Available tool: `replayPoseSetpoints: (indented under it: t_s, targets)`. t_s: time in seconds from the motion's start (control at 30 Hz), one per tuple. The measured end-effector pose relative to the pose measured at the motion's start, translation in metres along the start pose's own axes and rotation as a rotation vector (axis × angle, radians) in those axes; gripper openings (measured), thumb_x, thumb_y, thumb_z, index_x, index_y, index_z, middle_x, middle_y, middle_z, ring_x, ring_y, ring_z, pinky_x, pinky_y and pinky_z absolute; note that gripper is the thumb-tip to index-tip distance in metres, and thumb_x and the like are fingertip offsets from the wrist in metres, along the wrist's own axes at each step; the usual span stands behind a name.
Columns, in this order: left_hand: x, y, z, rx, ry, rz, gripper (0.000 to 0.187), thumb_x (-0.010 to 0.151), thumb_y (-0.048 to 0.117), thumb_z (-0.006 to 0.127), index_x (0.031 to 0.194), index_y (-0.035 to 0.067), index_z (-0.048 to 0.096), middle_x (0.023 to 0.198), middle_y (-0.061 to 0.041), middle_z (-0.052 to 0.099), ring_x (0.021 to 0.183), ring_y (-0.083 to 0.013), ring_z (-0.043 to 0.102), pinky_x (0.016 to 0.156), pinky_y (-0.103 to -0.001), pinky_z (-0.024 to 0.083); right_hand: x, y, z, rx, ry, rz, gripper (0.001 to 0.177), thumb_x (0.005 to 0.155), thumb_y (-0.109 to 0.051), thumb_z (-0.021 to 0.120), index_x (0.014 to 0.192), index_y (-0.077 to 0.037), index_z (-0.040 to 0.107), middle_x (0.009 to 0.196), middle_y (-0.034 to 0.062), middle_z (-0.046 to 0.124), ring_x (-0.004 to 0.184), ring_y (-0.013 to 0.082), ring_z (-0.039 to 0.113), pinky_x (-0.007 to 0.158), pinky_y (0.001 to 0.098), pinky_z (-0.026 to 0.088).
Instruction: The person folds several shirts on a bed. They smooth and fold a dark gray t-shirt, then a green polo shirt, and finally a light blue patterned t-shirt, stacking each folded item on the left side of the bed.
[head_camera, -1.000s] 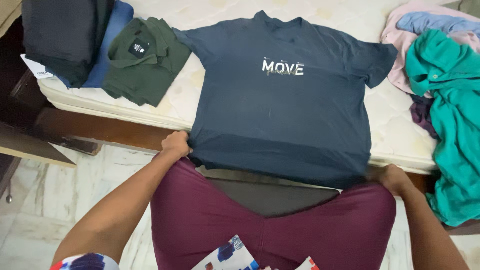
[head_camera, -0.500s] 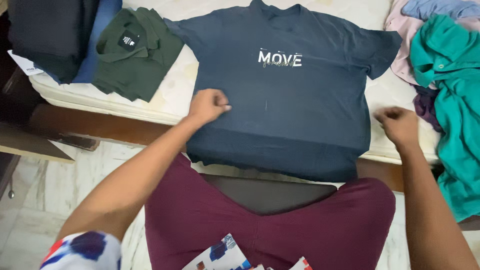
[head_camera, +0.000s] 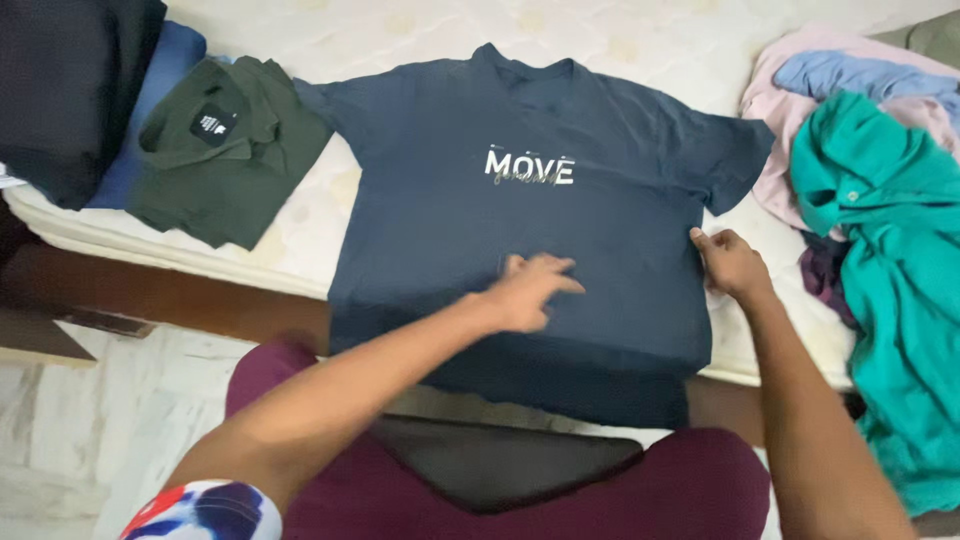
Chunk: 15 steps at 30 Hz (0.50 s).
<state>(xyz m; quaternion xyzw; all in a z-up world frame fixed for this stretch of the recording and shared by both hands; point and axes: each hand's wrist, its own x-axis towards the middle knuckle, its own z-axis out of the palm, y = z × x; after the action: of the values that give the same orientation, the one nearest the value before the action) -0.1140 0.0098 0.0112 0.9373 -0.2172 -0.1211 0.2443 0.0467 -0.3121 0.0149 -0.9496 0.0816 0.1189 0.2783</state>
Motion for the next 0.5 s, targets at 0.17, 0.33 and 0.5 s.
replayPoseSetpoints:
  t_s: [0.17, 0.33, 0.5]
  targets:
    - [0.065, 0.061, 0.038, -0.003, 0.014, 0.106, 0.057, 0.089, 0.026, 0.067, 0.145, 0.026, 0.054, 0.158, -0.011, 0.043, 0.148, -0.0275, 0.037, 0.105, -0.068, 0.027, 0.026, -0.023, 0.011, -0.049, 0.332, -0.068, 0.054, 0.082, -0.056, 0.082, 0.091, -0.002, 0.079, 0.095, 0.0233, 0.072, 0.097, 0.0411, 0.067, 0.089, 0.0485, 0.05]
    - [0.113, 0.11, 0.055, 0.012, 0.209, 0.047, 0.074, 0.091, 0.034, 0.071, 0.158, 0.023, 0.044, 0.136, -0.017, 0.06, 0.13, -0.033, 0.052, 0.106, -0.054, 0.039, 0.075, -0.042, 0.016, 0.684, 0.141, 0.047, 0.047, 0.08, -0.025, 0.085, 0.115, 0.002, 0.069, 0.117, 0.0198, 0.072, 0.112, 0.0351, 0.069, 0.1, 0.0478, 0.054]
    - [0.145, 0.126, 0.065, -0.011, 0.229, -0.085, 0.084, 0.084, 0.05, 0.073, 0.154, 0.018, 0.04, 0.122, -0.014, 0.067, 0.119, -0.0305, 0.06, 0.103, -0.054, 0.039, 0.13, -0.043, 0.019, 1.083, 0.103, 0.235, 0.085, 0.086, 0.002, 0.084, 0.153, -0.003, 0.031, 0.148, 0.0202, 0.052, 0.133, 0.0338, 0.057, 0.111, 0.0505, 0.044]
